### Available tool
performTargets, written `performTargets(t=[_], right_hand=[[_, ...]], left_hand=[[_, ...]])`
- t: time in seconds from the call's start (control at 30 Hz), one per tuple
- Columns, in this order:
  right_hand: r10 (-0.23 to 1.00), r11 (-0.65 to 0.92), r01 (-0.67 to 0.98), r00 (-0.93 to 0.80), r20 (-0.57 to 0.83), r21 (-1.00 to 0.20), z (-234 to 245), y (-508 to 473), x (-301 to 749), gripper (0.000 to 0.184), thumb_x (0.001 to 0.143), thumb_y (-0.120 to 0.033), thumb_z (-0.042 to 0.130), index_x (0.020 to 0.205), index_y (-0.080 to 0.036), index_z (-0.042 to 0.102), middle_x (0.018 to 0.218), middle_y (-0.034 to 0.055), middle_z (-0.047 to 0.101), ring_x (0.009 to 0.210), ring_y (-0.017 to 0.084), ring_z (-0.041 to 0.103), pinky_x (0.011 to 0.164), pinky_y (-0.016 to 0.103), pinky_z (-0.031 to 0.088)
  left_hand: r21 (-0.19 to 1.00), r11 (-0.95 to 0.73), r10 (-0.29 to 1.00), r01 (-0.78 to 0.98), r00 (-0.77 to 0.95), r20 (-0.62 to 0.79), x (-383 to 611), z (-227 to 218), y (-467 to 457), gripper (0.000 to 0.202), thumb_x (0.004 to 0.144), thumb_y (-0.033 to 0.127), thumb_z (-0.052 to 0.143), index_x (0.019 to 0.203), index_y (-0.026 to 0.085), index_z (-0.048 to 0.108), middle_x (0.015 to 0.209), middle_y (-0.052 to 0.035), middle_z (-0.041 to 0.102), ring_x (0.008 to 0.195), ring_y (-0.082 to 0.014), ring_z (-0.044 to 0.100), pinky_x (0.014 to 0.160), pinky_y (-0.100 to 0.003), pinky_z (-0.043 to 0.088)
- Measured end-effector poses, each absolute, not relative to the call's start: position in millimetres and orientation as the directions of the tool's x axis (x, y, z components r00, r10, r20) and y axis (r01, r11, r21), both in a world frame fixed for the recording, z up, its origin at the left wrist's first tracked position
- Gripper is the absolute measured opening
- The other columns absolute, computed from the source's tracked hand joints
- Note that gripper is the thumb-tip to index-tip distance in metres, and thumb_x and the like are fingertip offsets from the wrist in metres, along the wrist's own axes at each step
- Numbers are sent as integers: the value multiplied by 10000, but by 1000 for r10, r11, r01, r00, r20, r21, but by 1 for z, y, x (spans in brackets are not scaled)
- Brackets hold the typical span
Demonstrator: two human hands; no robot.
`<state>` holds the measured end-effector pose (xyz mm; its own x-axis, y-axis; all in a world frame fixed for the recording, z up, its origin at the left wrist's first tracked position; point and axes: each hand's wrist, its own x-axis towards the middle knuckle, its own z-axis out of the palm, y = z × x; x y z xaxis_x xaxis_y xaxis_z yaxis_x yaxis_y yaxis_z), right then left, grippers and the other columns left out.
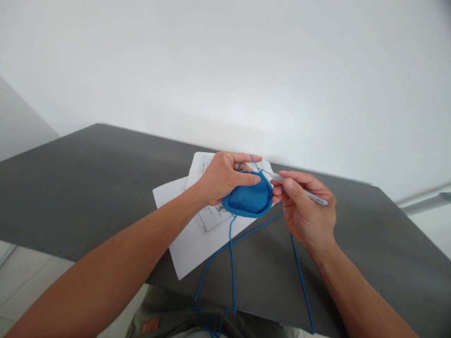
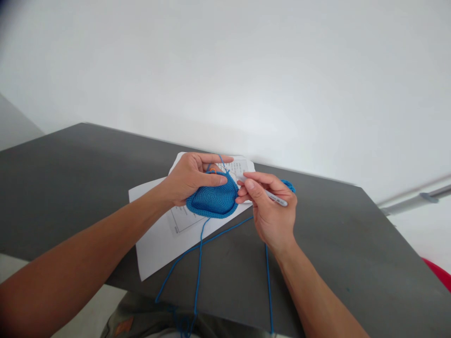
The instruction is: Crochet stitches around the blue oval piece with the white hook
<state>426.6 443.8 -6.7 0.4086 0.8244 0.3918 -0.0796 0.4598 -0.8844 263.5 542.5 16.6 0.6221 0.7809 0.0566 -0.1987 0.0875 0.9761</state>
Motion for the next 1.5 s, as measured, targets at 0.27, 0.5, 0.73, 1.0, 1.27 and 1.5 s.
performTargets(t=[0.27,0.5,0.73,1.0,1.27,1.5], right_hand=[[841,446,-52,366,398,-893,-4,442,432,163,795,-294,880,933,-226,825,745,19,799,601,142,722,562,266,656],[855,426,-56,351,382,-903,-1,442,435,172,771,-294,893,913,-223,829,748,27,805,587,145,722,562,273,660],[859,435,-68,331,391,-898,-2,442,436,170,779,-285,893,923,-218,832,748,30,807,582,136,719,553,251,650],[865,431,-49,305,398,-901,1,440,439,166,779,-295,900,918,-228,838,727,23,797,563,134,719,544,246,652],[867,438,46,241,435,-898,0,437,451,146,823,-251,870,966,-247,843,738,10,785,595,135,736,574,250,664],[852,459,124,217,476,-879,1,436,456,139,844,-219,848,980,-246,843,812,20,790,614,140,738,573,274,677]], left_hand=[[974,102,768,-202,638,52,263,16,543,690,641,131,891,1308,83,719,827,-52,769,659,-128,662,639,-257,514],[971,119,752,-207,657,48,263,17,543,723,649,122,887,1342,67,691,842,-70,778,659,-128,664,641,-262,517],[974,116,749,-195,661,43,262,18,543,754,645,116,875,1369,62,672,857,-86,787,662,-137,669,647,-275,525],[978,106,754,-178,655,38,263,18,542,731,638,108,863,1346,65,689,824,-66,777,663,-128,659,654,-266,522],[980,104,753,-172,657,36,262,16,543,723,641,107,859,1343,65,689,794,-49,760,638,-117,640,610,-250,496],[981,108,756,-160,654,24,262,14,544,721,636,115,859,1336,72,696,785,-56,764,618,-122,639,573,-246,485]])
